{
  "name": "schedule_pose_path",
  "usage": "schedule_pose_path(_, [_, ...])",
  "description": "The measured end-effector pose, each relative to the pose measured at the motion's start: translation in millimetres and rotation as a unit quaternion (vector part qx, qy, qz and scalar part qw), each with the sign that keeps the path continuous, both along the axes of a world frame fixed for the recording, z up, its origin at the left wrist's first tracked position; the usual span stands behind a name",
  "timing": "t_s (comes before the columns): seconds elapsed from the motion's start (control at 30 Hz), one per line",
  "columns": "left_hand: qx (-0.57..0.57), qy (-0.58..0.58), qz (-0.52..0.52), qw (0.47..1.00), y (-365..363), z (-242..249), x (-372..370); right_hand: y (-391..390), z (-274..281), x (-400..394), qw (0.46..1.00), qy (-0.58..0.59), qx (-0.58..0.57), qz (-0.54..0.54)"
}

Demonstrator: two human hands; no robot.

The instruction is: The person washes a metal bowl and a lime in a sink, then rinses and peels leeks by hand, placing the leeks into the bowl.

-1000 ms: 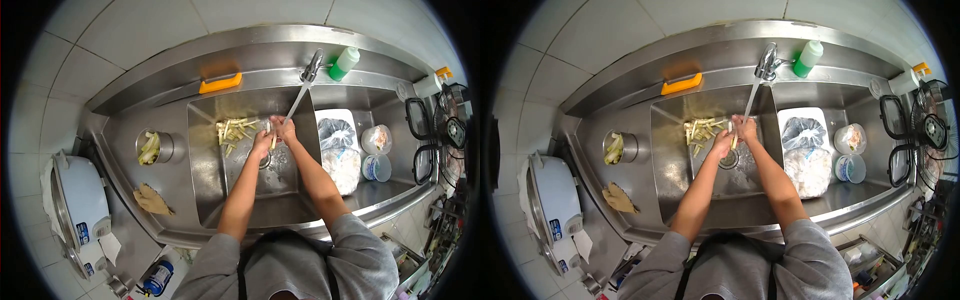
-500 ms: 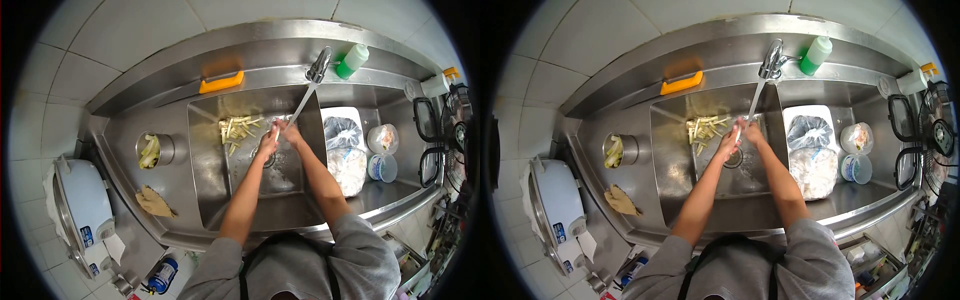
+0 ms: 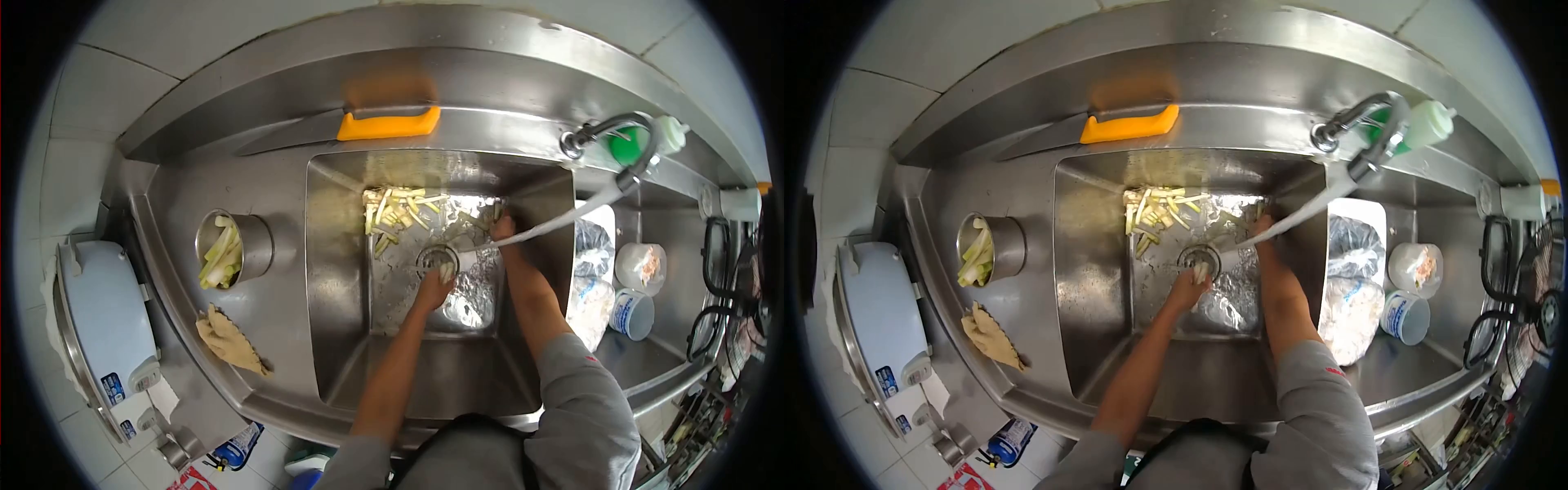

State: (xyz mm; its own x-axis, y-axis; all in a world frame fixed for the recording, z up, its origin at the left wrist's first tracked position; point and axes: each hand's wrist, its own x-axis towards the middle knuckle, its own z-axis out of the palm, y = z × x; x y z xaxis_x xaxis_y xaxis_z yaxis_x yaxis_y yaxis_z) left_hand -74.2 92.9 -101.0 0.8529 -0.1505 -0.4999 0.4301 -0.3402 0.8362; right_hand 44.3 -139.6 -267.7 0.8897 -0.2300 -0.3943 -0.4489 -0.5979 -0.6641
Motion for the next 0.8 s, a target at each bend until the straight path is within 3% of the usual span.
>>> schedule_pose_path(0.03, [0.000, 0.001, 0.005, 1.000, 3, 0, -4, 21, 64, 4, 0.999, 0.003, 0.012, 0.046])
schedule_pose_path(0.07, [-0.024, 0.025, 0.046, 0.998, 6, 7, -5, 40, 55, 6, 0.989, -0.025, -0.144, -0.011])
schedule_pose_path(0.1, [-0.049, 0.048, 0.086, 0.994, 7, 9, -6, 48, 60, 7, 0.989, -0.027, -0.144, -0.006])
schedule_pose_path(0.13, [-0.134, 0.085, 0.087, 0.983, 11, -7, -10, 52, 66, 5, 0.981, 0.019, -0.180, 0.073])
schedule_pose_path(0.17, [-0.134, 0.088, 0.091, 0.983, 12, -23, -11, 57, 72, 0, 0.963, 0.066, -0.214, 0.150])
schedule_pose_path(0.2, [-0.070, 0.074, 0.051, 0.994, 13, -35, -12, 65, 61, -8, 0.984, 0.036, -0.149, 0.087])
schedule_pose_path(0.23, [-0.006, 0.060, 0.008, 0.998, 12, -39, -14, 63, 30, -18, 0.983, -0.141, 0.098, 0.059])
schedule_pose_path(0.27, [-0.009, 0.061, 0.009, 0.998, 8, -38, -11, 68, -29, -28, 0.971, -0.096, 0.217, 0.000])
schedule_pose_path(0.3, [-0.065, 0.084, 0.129, 0.986, 2, -34, -6, 68, -69, -32, 0.941, -0.052, 0.330, -0.058])
schedule_pose_path(0.33, [-0.120, 0.107, 0.248, 0.955, -5, -29, -2, 83, 1, -35, 0.954, -0.037, 0.290, -0.064])
schedule_pose_path(0.37, [-0.125, 0.106, 0.249, 0.955, -12, -21, 8, 101, 86, -37, 0.966, -0.020, 0.250, -0.069])
schedule_pose_path(0.4, [-0.127, 0.067, 0.253, 0.957, -20, -9, 19, 106, 116, -34, 0.946, 0.114, 0.267, -0.146])
schedule_pose_path(0.43, [-0.126, 0.030, 0.256, 0.958, -26, -8, 22, 106, 116, -42, 0.946, 0.116, 0.265, -0.148])
schedule_pose_path(0.47, [-0.128, 0.027, 0.253, 0.959, -34, -15, 30, 106, 116, -44, 0.903, 0.102, 0.381, -0.167])
schedule_pose_path(0.5, [-0.044, -0.022, 0.224, 0.973, -42, -43, 31, 107, 118, -47, 0.846, 0.087, 0.493, -0.184])
schedule_pose_path(0.53, [0.041, -0.071, 0.192, 0.978, -46, -56, 33, 107, 136, -47, 0.843, 0.122, 0.486, -0.196])
schedule_pose_path(0.57, [0.041, -0.075, 0.188, 0.978, -47, -49, 40, 104, 134, -44, 0.842, 0.117, 0.488, -0.198])
schedule_pose_path(0.6, [0.033, -0.030, 0.159, 0.986, -50, -38, 46, 98, 120, -39, 0.891, 0.091, 0.409, -0.176])
schedule_pose_path(0.63, [0.026, 0.018, 0.130, 0.991, -52, -17, 49, 102, 155, -38, 0.931, 0.067, 0.325, -0.155])
schedule_pose_path(0.67, [-0.067, 0.058, 0.167, 0.982, -56, 4, 51, 106, 191, -42, 0.898, 0.052, 0.341, -0.275])
schedule_pose_path(0.77, [-0.103, 0.098, 0.108, 0.984, -58, 53, 56, 90, 200, -31, 0.930, 0.006, 0.284, -0.233])
schedule_pose_path(0.8, [-0.114, 0.090, 0.095, 0.985, -59, 71, 56, 90, 207, -25, 0.936, 0.001, 0.217, -0.278])
